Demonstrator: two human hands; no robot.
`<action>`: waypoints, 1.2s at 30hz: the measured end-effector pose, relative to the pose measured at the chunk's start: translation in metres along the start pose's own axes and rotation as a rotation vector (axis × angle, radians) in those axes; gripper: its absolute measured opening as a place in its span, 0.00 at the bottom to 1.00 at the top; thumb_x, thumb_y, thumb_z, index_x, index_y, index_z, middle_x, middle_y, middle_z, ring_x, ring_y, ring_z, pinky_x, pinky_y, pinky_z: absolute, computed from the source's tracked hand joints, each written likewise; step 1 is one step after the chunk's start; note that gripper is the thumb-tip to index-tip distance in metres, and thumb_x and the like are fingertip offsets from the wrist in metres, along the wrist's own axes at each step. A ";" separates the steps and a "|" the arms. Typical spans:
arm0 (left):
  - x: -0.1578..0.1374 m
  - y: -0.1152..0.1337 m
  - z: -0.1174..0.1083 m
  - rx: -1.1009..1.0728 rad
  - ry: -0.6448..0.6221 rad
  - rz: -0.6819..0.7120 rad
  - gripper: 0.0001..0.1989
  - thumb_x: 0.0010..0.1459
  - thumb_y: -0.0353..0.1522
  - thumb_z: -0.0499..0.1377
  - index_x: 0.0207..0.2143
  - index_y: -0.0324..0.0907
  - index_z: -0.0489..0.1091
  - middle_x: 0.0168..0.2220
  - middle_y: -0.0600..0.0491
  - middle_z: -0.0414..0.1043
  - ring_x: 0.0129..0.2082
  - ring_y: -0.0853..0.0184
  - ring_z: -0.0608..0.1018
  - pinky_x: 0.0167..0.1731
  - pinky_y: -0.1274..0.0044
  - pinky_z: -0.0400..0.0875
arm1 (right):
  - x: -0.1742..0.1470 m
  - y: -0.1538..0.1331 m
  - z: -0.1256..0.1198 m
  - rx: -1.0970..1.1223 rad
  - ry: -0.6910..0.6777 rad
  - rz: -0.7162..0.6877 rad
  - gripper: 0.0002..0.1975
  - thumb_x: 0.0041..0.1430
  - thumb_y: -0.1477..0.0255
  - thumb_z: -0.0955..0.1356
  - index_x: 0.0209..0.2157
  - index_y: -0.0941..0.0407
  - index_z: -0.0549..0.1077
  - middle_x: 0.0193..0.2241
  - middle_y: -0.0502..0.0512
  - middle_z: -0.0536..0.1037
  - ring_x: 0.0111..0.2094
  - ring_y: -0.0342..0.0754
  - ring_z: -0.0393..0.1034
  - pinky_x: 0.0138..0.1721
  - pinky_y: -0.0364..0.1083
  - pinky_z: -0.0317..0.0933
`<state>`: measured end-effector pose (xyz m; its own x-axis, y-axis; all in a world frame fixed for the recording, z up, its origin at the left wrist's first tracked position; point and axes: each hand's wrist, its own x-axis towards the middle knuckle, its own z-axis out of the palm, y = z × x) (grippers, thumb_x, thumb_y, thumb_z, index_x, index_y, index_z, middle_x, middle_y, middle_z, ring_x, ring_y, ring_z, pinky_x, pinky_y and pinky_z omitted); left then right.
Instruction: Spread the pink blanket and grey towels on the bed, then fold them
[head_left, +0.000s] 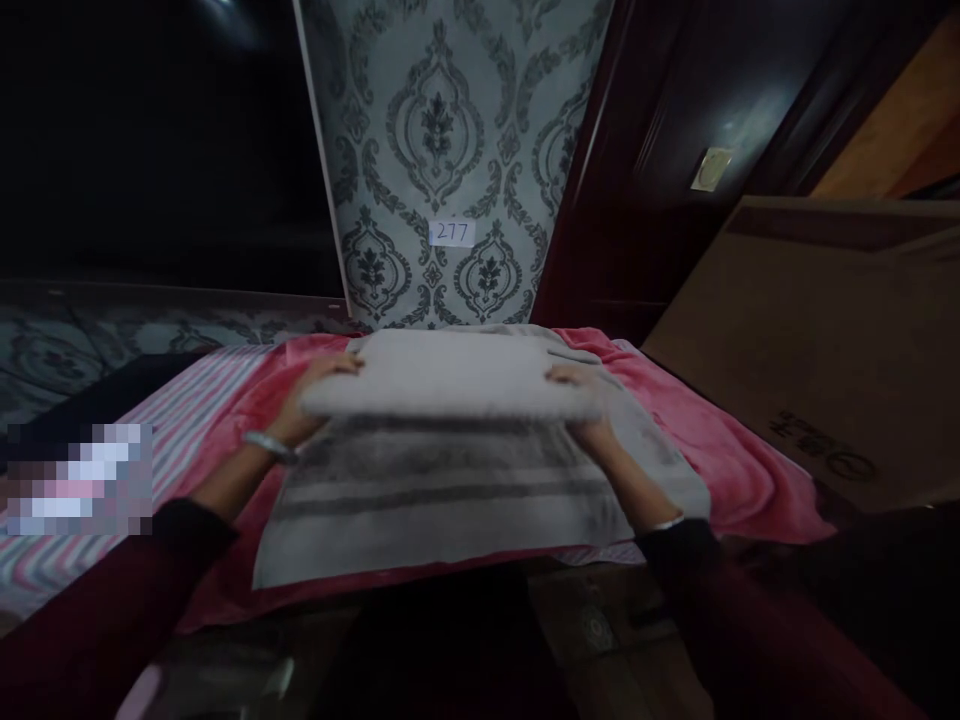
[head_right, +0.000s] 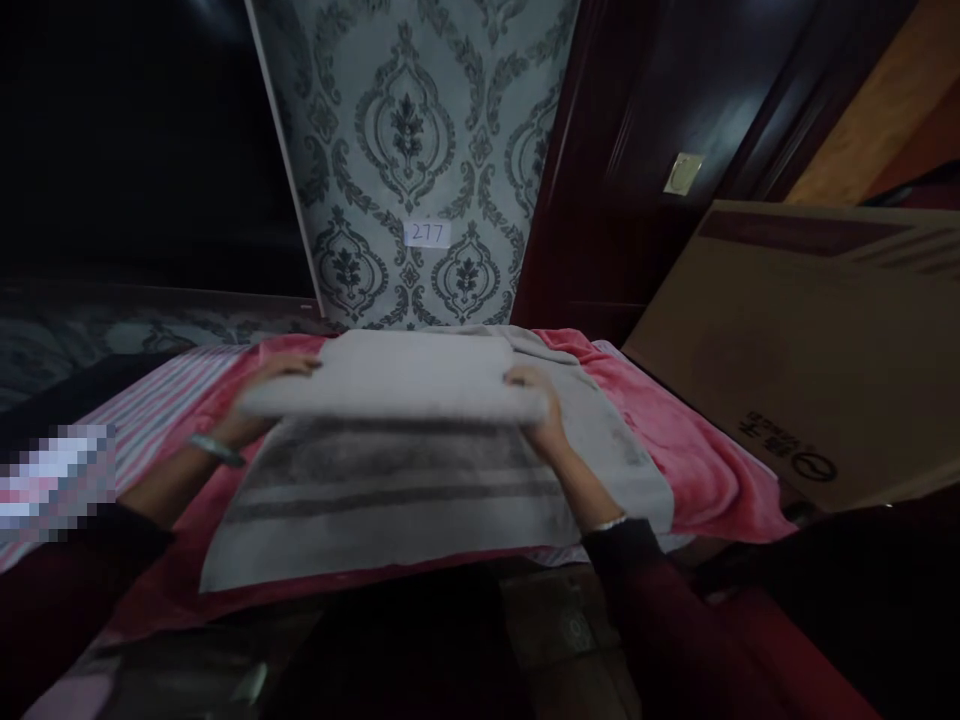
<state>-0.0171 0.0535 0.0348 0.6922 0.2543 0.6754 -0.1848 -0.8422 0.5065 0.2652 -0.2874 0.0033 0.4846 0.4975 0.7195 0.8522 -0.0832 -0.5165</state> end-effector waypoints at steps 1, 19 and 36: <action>-0.027 -0.010 0.003 0.072 -0.142 0.004 0.17 0.56 0.41 0.57 0.44 0.43 0.73 0.54 0.46 0.73 0.57 0.56 0.72 0.63 0.61 0.63 | -0.029 0.008 0.007 -0.005 -0.141 -0.019 0.12 0.57 0.72 0.62 0.37 0.54 0.76 0.43 0.59 0.79 0.50 0.55 0.71 0.57 0.56 0.61; 0.024 -0.001 0.153 0.677 -0.574 -0.332 0.32 0.66 0.44 0.49 0.69 0.43 0.55 0.72 0.40 0.45 0.72 0.45 0.46 0.66 0.46 0.42 | 0.007 -0.046 0.166 -0.564 -0.601 0.219 0.30 0.71 0.58 0.58 0.70 0.49 0.53 0.71 0.56 0.50 0.71 0.61 0.41 0.66 0.65 0.42; 0.015 -0.028 0.130 0.767 -0.549 -0.681 0.35 0.68 0.47 0.38 0.71 0.41 0.49 0.73 0.46 0.39 0.72 0.50 0.44 0.65 0.52 0.51 | -0.020 0.001 0.130 -0.676 -0.640 0.450 0.32 0.72 0.56 0.55 0.71 0.56 0.50 0.72 0.61 0.44 0.72 0.57 0.36 0.67 0.60 0.39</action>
<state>0.0896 0.0196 -0.0389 0.7296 0.6832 -0.0296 0.6826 -0.7250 0.0913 0.2306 -0.1850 -0.0718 0.7586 0.6503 0.0407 0.6470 -0.7443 -0.1658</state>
